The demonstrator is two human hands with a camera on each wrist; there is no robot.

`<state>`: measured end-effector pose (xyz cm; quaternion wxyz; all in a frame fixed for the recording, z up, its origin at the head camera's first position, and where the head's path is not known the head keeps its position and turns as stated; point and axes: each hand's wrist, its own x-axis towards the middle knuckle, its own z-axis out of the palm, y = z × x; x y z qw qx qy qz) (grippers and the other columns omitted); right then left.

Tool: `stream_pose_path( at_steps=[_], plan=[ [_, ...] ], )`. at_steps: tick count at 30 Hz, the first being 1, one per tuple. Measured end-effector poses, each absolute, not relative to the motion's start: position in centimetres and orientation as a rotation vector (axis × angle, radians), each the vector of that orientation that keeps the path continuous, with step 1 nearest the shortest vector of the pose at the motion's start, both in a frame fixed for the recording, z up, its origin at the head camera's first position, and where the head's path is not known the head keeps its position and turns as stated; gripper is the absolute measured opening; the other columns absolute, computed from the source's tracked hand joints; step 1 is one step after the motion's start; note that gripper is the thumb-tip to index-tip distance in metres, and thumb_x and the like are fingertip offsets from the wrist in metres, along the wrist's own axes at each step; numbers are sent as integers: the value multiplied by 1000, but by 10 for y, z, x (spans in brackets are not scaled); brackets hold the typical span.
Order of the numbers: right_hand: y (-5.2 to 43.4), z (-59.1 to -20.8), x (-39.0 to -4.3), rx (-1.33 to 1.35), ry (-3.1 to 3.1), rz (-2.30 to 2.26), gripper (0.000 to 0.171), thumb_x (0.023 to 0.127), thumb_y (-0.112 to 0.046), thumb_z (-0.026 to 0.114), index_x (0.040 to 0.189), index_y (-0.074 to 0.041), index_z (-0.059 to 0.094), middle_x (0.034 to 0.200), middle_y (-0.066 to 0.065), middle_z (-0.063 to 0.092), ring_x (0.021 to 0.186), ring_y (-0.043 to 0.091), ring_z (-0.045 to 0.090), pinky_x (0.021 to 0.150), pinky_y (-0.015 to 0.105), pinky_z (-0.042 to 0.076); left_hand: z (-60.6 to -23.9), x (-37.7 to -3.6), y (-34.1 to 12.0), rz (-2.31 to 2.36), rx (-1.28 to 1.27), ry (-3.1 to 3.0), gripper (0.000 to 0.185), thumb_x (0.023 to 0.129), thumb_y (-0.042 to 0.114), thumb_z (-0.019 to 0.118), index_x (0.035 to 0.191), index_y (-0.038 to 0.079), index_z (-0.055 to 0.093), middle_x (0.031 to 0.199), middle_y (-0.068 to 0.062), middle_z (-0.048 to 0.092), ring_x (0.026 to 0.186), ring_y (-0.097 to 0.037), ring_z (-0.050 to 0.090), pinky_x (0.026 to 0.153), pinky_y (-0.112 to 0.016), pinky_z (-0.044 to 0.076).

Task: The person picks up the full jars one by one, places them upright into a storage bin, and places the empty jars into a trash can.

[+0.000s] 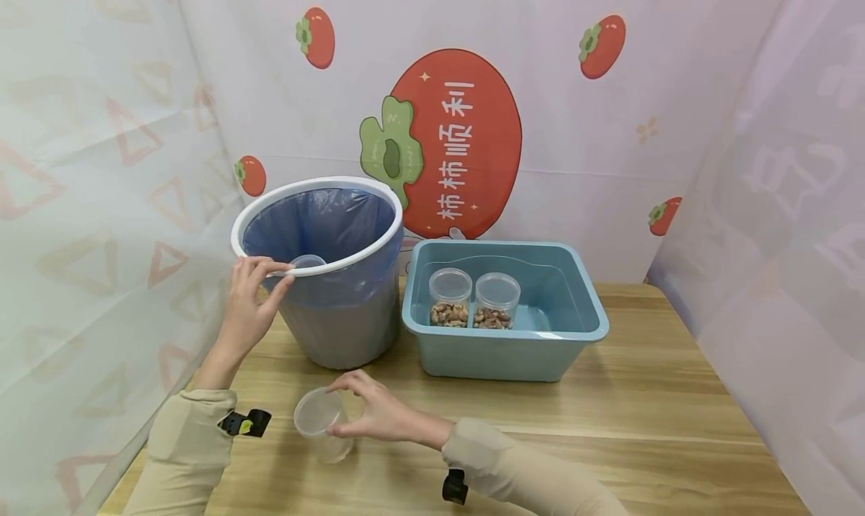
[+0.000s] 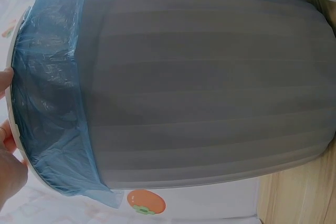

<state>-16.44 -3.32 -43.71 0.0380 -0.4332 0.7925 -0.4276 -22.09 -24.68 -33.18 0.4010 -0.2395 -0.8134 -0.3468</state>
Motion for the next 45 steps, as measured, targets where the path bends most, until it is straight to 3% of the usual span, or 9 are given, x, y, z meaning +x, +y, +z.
stream_pose_path(
  at_steps=[5,15,45],
  plan=[
    [-38,-445,-165,-1342,2441,-1275,53,73,-29,72,120,-15,49,121,3,44,112,9,42,88,26,38,-331,-220,-248,-879,-599,-2070,12,80,3,62,91,-1,60,91,-18,47,93,-33,37,100,-50,14],
    [-50,-458,-167,-1375,2449,-1295,61,68,-29,76,121,-16,48,121,1,46,111,7,42,86,21,37,-330,-218,-246,-880,-595,-2073,18,75,-7,62,92,-2,60,91,-19,48,94,-34,37,99,-53,14],
    [-42,-453,-167,-1349,2520,-1440,57,70,-20,74,119,-11,47,110,2,51,99,6,49,76,13,41,-330,-217,-245,-879,-602,-2058,22,72,-12,62,92,-2,61,92,-20,49,94,-34,38,100,-52,12]
  ],
)
